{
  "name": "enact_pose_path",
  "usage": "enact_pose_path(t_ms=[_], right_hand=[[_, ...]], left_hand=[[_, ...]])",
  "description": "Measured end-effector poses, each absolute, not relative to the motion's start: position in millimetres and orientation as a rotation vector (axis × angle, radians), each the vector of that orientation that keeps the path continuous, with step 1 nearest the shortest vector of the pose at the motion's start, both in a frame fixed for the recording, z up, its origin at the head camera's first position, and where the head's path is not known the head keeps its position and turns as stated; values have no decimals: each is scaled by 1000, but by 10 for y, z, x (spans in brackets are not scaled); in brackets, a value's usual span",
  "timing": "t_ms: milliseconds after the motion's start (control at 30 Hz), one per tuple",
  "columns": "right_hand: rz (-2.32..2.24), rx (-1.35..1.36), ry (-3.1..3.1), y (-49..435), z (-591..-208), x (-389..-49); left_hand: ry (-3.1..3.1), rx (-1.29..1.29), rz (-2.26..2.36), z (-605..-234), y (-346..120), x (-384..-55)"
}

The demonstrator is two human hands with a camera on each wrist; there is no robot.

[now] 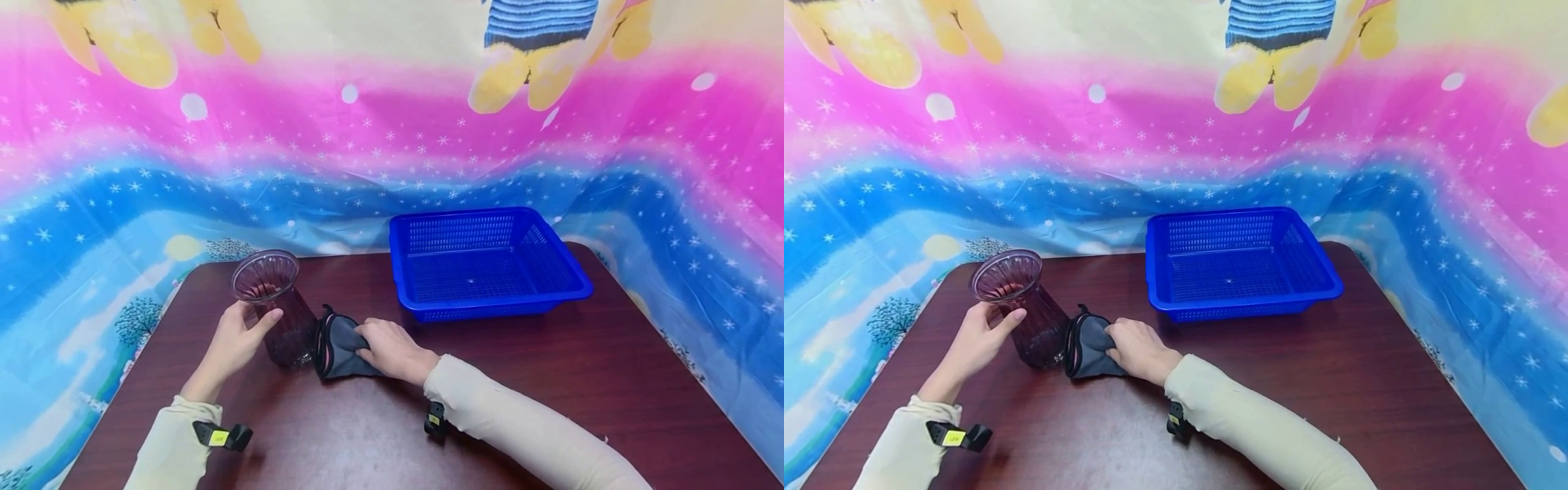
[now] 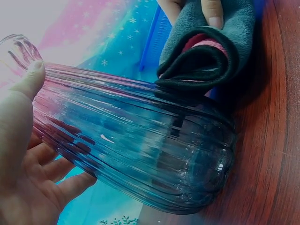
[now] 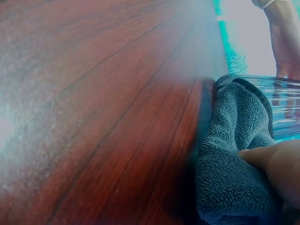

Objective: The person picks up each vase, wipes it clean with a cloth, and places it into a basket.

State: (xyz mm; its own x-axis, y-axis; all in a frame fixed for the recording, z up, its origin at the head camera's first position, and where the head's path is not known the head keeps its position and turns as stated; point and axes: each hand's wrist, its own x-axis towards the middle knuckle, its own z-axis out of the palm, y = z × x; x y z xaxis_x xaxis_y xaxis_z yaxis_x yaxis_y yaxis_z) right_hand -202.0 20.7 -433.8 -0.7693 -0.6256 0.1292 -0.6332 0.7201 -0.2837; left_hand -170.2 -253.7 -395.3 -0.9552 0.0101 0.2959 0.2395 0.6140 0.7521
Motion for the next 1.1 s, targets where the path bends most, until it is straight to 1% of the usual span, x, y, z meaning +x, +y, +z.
enact_pose_path(t_ms=[533,1100], right_hand=[[739,1012,-2805,160,-4212,-2020],[777,1013,-2707,118,-3940,-1992]], left_hand=[[-2561,-211,-1234,-4015,-2544,-1727],[-2567,-195,-1194,-4013,-2541,-1714]])
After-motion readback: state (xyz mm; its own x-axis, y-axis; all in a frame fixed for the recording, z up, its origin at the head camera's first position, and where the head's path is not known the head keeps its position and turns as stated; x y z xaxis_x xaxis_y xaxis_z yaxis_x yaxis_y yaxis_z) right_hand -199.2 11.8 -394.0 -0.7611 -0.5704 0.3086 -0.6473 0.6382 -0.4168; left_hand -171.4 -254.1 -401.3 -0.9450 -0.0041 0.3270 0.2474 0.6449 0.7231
